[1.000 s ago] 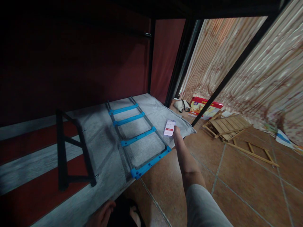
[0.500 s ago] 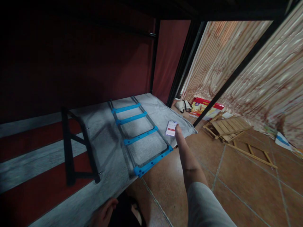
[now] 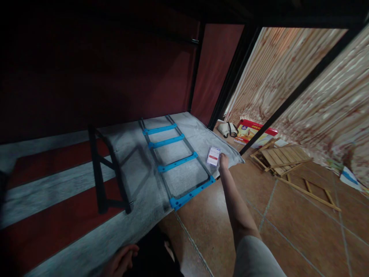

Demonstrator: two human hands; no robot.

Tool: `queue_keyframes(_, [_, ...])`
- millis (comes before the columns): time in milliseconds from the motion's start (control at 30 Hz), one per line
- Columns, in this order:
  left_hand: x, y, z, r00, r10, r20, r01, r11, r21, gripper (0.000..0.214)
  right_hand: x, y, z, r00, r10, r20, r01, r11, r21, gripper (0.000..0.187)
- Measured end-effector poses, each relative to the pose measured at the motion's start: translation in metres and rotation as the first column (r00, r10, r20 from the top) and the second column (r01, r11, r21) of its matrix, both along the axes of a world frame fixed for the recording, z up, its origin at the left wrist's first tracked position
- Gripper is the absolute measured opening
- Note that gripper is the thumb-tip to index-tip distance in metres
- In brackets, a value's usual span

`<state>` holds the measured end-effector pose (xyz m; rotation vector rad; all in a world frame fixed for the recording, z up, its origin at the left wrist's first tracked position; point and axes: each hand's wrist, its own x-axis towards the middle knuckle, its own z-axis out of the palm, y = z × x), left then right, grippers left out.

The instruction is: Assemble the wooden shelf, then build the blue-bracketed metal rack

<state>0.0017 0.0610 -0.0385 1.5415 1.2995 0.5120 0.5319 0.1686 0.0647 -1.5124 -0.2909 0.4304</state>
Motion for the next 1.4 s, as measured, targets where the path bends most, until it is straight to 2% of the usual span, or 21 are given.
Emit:
queue_keyframes(100, [-0.027, -0.015, 0.017, 0.999, 0.034, -0.024, -0.035, 0.998, -0.050, 0.050, -0.045, -0.018, -0.002, 0.997, 0.071, -0.019, -0.071, 0.997, -0.002, 0.021])
queue_keyframes(167, [-0.046, -0.025, 0.031, 0.999, 0.038, -0.036, -0.041, 0.997, -0.070, 0.047, -0.092, -0.032, -0.007, 0.975, 0.219, -0.042, -0.216, 0.975, 0.056, 0.027])
queue_keyframes(233, [-0.067, -0.032, 0.044, 0.995, 0.081, -0.055, -0.084, 0.995, -0.059, 0.043, -0.146, -0.044, -0.012, 0.917, 0.390, -0.086, -0.383, 0.920, 0.083, 0.033])
queue_keyframes(300, [-0.090, -0.039, 0.053, 0.984, 0.163, -0.074, -0.166, 0.986, -0.030, 0.041, -0.203, -0.053, -0.018, 0.835, 0.531, -0.142, -0.524, 0.847, 0.083, 0.031])
queue_keyframes(400, [-0.130, -0.051, 0.058, 0.935, 0.339, -0.107, -0.338, 0.941, 0.030, 0.040, -0.279, -0.053, -0.031, 0.738, 0.655, -0.161, -0.653, 0.754, 0.072, 0.025])
queue_keyframes(467, [-0.158, -0.059, 0.060, 0.870, 0.480, -0.113, -0.474, 0.877, 0.078, 0.041, -0.315, -0.046, -0.044, 0.715, 0.688, -0.123, -0.690, 0.723, 0.033, 0.022])
queue_keyframes(533, [-0.186, -0.065, 0.063, 0.777, 0.623, -0.089, -0.612, 0.781, 0.126, 0.041, -0.337, -0.038, -0.059, 0.711, 0.700, -0.069, -0.703, 0.711, -0.028, 0.022])
queue_keyframes(633, [-0.224, -0.063, 0.073, 0.605, 0.796, -0.012, -0.782, 0.596, 0.182, 0.039, -0.350, -0.032, -0.078, 0.683, 0.730, 0.041, -0.718, 0.680, -0.148, 0.024])
queue_keyframes(700, [-0.245, -0.053, 0.077, 0.505, 0.862, 0.053, -0.850, 0.486, 0.201, 0.038, -0.353, -0.029, -0.087, 0.643, 0.753, 0.140, -0.720, 0.657, -0.222, 0.025])
queue_keyframes(767, [-0.262, -0.037, 0.078, 0.466, 0.879, 0.098, -0.872, 0.437, 0.220, 0.039, -0.353, -0.026, -0.093, 0.585, 0.779, 0.225, -0.732, 0.627, -0.266, 0.027])
queue_keyframes(800, [-0.269, -0.029, 0.077, 0.465, 0.880, 0.101, -0.870, 0.432, 0.240, 0.039, -0.353, -0.025, -0.095, 0.552, 0.795, 0.252, -0.742, 0.606, -0.287, 0.028])
queue_keyframes(867, [-0.277, -0.010, 0.073, 0.500, 0.864, 0.058, -0.834, 0.461, 0.304, 0.036, -0.352, -0.022, -0.097, 0.493, 0.825, 0.275, -0.759, 0.563, -0.328, 0.028])
queue_keyframes(967, [-0.276, 0.015, 0.065, 0.609, 0.790, -0.072, -0.716, 0.586, 0.380, 0.027, -0.347, -0.018, -0.099, 0.432, 0.854, 0.290, -0.760, 0.517, -0.392, 0.026])
queue_keyframes(1133, [-0.265, 0.036, 0.053, 0.703, 0.684, -0.193, -0.589, 0.713, 0.380, 0.020, -0.343, -0.010, -0.098, 0.304, 0.895, 0.327, -0.715, 0.441, -0.542, 0.018])
queue_keyframes(1267, [-0.259, 0.036, 0.053, 0.701, 0.636, -0.322, -0.492, 0.758, 0.428, 0.023, -0.345, -0.007, -0.098, 0.264, 0.885, 0.383, -0.658, 0.455, -0.600, 0.021])
queue_keyframes(1400, [-0.255, 0.038, 0.061, 0.685, 0.619, -0.384, -0.511, 0.784, 0.352, 0.024, -0.348, -0.008, -0.095, 0.221, 0.886, 0.408, -0.631, 0.449, -0.632, 0.028])
